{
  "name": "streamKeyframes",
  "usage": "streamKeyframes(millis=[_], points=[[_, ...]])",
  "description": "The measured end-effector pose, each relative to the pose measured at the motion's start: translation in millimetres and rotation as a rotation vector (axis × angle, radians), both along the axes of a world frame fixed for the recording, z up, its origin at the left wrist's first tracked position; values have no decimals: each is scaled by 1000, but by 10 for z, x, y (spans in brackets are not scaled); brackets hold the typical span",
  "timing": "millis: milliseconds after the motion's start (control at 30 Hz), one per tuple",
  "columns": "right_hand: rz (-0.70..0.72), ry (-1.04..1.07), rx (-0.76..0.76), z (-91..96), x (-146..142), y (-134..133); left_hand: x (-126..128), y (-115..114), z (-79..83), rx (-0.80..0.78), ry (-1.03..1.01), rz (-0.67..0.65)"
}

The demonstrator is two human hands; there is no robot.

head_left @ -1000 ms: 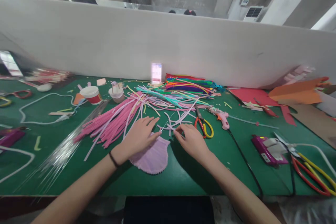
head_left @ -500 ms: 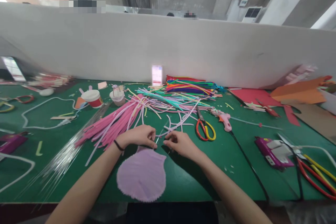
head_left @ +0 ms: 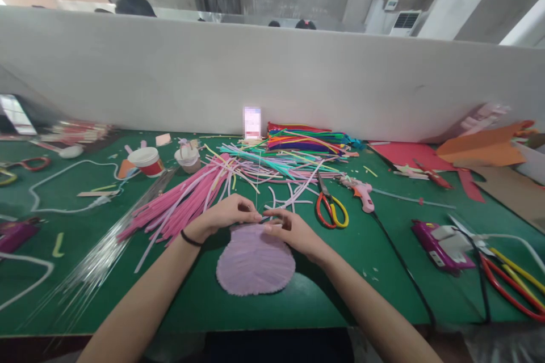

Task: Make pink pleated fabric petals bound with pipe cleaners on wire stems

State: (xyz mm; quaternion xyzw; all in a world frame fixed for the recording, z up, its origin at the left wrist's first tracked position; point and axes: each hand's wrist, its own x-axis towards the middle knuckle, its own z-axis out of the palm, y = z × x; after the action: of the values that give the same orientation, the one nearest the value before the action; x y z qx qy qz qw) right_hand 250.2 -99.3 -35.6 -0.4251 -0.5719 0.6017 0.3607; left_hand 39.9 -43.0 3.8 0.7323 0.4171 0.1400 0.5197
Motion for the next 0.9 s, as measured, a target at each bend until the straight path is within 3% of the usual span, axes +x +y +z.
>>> streamKeyframes(millis=[100,300,500,700,900], points=[[33,-110,26,-3,18,-30,22,0,-35,1,-39,52],[35,0,18,-29,26,-19,14,0,-31,-81,-109,16],[-5,-10,-6,-32,47,-19,0,-11,0,-54,-64,81],[4,-47,33,-20,62,-10,40,-24,2,-7,-48,57],[-47,3,-13,-29,63,-3,112,-36,-40,-51,-149,176]])
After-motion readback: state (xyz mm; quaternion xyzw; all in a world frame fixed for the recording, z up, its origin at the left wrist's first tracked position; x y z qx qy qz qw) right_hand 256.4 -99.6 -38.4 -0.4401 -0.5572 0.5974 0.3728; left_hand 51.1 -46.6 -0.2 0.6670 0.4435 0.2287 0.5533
